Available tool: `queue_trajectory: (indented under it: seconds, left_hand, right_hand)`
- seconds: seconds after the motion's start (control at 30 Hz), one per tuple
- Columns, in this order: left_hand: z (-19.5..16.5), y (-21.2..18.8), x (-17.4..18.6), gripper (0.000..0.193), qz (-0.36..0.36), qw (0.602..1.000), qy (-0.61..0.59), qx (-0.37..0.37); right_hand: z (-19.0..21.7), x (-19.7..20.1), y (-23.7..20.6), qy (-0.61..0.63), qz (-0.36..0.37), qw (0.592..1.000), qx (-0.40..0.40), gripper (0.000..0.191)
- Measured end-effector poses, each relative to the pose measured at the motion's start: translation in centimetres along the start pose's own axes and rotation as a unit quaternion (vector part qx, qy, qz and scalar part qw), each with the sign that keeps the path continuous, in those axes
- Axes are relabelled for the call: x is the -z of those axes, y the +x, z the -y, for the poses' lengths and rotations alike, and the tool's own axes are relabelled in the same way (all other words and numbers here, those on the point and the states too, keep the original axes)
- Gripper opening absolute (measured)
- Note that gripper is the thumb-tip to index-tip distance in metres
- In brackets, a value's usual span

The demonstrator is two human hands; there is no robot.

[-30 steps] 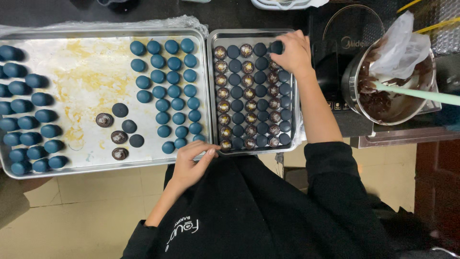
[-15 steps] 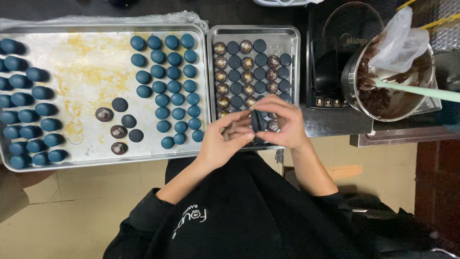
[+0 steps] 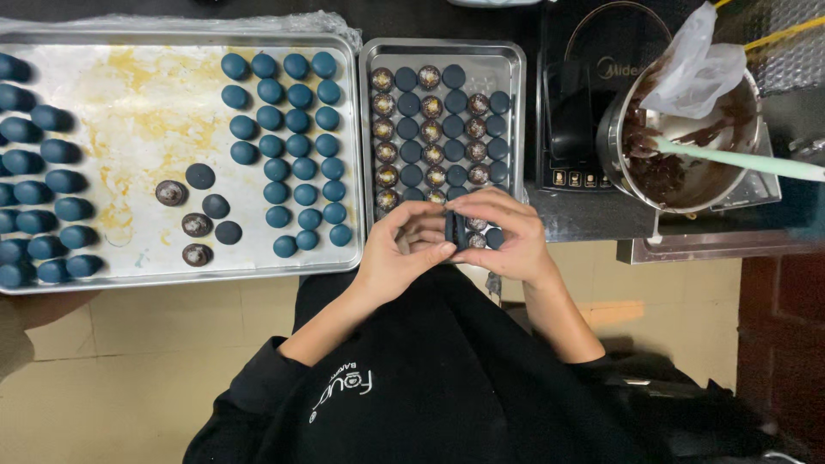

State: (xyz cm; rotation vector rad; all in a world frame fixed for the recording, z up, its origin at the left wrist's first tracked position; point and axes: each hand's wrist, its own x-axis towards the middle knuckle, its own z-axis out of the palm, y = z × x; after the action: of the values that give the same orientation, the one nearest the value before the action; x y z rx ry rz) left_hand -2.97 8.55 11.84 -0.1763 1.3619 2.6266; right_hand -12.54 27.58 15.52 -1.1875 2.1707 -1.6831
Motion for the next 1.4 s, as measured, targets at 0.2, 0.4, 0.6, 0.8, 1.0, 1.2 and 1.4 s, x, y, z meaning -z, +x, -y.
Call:
queue_trajectory:
  seconds: [0.2, 0.4, 0.6, 0.8, 1.0, 1.2, 1.4]
  left_hand:
    - [2.3, -0.4, -1.5, 0.057, 0.009, 1.000, -0.026, -0.012]
    - [3.8, -0.8, -4.1, 0.057, 0.000, 0.999, -0.045, -0.008]
    - [2.7, -1.5, -4.5, 0.055, -0.020, 0.999, -0.036, -0.011]
    - [0.6, -2.2, -2.5, 0.054, -0.012, 0.999, -0.031, -0.006]
    - [-1.0, -3.0, 0.4, 0.054, 0.000, 1.000, -0.018, 0.003]
    - [-2.1, -3.9, 3.5, 0.053, 0.016, 1.000, -0.009, 0.018]
    - [-1.7, -4.2, 5.4, 0.053, 0.025, 0.999, 0.020, 0.026]
  right_hand:
    - [-0.8, 1.2, -2.4, 0.030, -0.004, 0.999, -0.028, 0.058]
    - [-1.2, 2.8, -4.7, 0.119, -0.006, 0.991, -0.055, 0.060]
    - [-0.8, 2.5, -4.5, 0.076, 0.000, 0.997, -0.035, 0.059]
    - [-0.2, 0.3, -3.4, 0.072, -0.006, 0.997, -0.040, 0.055]
    - [0.3, -2.6, -2.5, 0.030, -0.019, 0.999, -0.027, 0.055]
    - [0.4, -6.2, -2.0, 0.075, -0.044, 0.995, -0.045, 0.053]
    - [0.8, -8.0, -2.2, 0.061, -0.062, 0.994, -0.067, 0.055]
